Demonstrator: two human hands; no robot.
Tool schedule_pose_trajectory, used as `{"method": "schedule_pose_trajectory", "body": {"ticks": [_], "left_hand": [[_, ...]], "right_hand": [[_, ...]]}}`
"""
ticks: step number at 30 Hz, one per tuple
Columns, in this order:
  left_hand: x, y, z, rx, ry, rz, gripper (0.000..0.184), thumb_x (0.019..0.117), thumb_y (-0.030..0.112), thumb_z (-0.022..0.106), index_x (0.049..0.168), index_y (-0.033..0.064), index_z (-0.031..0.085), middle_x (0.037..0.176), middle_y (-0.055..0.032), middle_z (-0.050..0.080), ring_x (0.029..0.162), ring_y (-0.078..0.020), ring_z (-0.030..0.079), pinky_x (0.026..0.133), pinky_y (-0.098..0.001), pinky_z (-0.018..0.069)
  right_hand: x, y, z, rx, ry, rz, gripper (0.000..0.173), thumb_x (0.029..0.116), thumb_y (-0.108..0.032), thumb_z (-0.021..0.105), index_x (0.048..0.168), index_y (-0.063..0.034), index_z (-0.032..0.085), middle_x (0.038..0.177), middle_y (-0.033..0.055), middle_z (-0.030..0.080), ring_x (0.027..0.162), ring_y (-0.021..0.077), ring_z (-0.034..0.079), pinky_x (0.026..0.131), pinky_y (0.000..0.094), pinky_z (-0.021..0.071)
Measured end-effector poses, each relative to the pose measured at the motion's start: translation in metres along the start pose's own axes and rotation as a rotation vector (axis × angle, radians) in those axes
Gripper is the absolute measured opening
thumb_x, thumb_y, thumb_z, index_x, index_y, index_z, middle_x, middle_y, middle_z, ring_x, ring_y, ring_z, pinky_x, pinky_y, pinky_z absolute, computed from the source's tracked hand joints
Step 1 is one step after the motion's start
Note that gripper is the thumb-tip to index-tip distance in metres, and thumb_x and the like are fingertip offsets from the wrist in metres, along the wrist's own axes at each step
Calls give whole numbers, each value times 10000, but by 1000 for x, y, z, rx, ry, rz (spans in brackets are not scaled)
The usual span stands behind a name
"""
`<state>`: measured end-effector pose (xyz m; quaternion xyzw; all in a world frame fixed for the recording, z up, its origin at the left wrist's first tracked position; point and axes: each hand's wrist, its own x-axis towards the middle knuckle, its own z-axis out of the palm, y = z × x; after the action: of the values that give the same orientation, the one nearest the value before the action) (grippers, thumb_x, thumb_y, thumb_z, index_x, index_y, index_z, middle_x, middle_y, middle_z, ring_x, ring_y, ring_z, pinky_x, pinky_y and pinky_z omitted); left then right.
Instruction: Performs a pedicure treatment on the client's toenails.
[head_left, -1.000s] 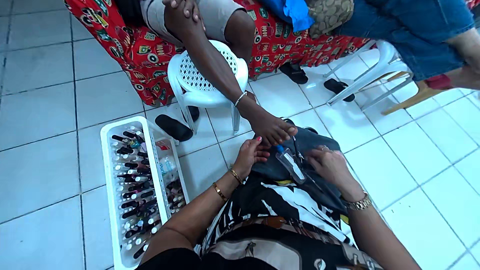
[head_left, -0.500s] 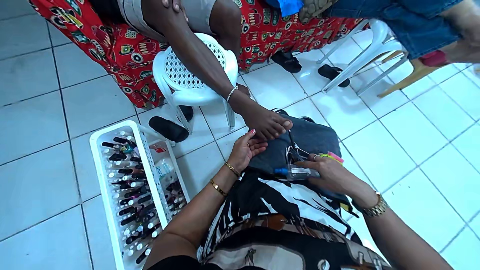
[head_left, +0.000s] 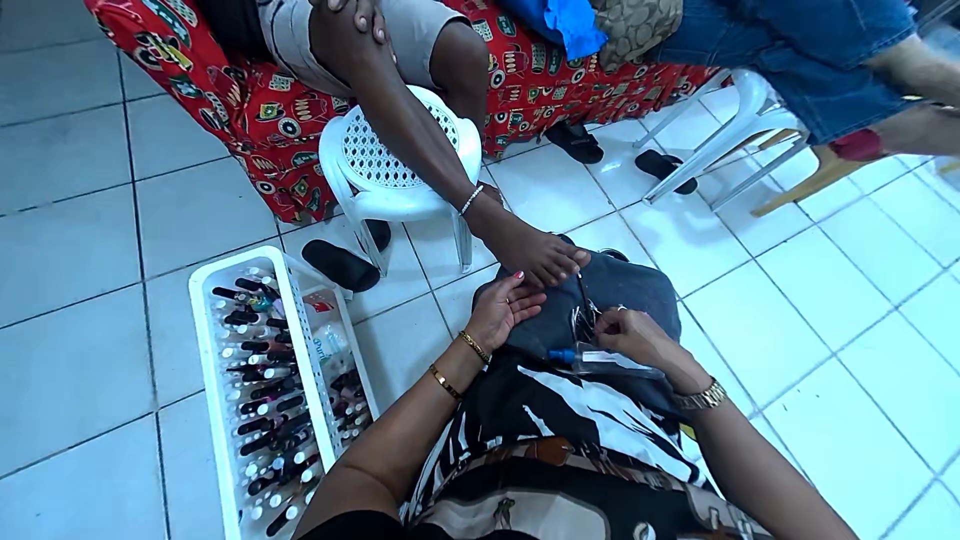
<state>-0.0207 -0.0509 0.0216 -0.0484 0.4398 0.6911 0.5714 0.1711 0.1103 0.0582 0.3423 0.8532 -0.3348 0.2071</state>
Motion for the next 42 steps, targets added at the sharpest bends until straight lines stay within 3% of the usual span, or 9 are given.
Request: {"method": "schedule_pose_trajectory", "body": {"ticks": [5,12,15,19,21,24,32,37,42], "left_hand": [[1,-9,1,-3,-19,-8,392,1105,305,425,1274,-25,554,1138,-147,684,956,-215,705,861,-341,580],[5,-16,24,60,-116,-39,267,1082,219,492,1195,1,595,1057,-102,703,919,-183,705,855,-332,580],[4,-29,33,202,-208,2,319,1027,33,555,1325,-63,492,1075,-117,649,892,-146,664,841,-304,562],[3,-33,35,201,-179,26,143,999,-11,586,1131,-65,594,931,-83,662,774,-115,659,769,-263,574],[5,-31,33,124,-163,3,132,1011,-5,566,1123,-63,605,929,-80,672,776,-121,672,771,-264,584],[6,-30,31,42,-139,-28,115,1014,2,566,1111,-48,602,907,-77,682,771,-134,689,775,-275,595],[9,-31,27,-37,-177,-29,182,1047,36,508,1214,-31,538,1039,-103,673,893,-167,681,871,-330,572],[24,-16,24,-262,-143,-112,372,1098,355,434,1112,15,587,1012,-140,700,929,-251,713,903,-381,585],[35,-14,38,-288,-130,-105,233,1063,216,528,898,70,602,848,-85,703,824,-209,720,828,-337,595]], "right_hand": [[-19,9,-4,192,80,-102,142,964,-84,601,1014,21,682,890,93,626,797,141,569,754,366,471],[-26,4,-7,287,206,-222,144,959,-102,563,979,6,656,886,37,585,769,61,537,715,271,452],[-19,-7,-6,282,211,-253,145,949,-105,565,947,8,655,935,69,584,812,96,556,737,293,467],[-8,-16,5,213,301,-362,196,878,-163,585,876,23,644,1076,176,610,969,226,601,806,399,491],[-7,-13,2,211,311,-356,295,895,-237,651,1010,35,642,1113,199,640,984,256,635,811,429,519],[-8,-11,-9,234,186,-282,474,901,-332,708,1228,6,650,1020,99,700,882,136,660,819,349,544],[1,-7,-18,486,-84,-210,339,872,-175,694,1164,-16,628,859,-18,679,677,47,643,624,227,549],[2,10,-18,844,-212,-295,303,871,-221,647,1145,-140,548,893,-3,745,683,107,708,602,251,587],[0,7,-23,867,-196,-301,305,908,-228,574,1191,-119,610,901,-12,756,683,102,714,612,253,600]]}}
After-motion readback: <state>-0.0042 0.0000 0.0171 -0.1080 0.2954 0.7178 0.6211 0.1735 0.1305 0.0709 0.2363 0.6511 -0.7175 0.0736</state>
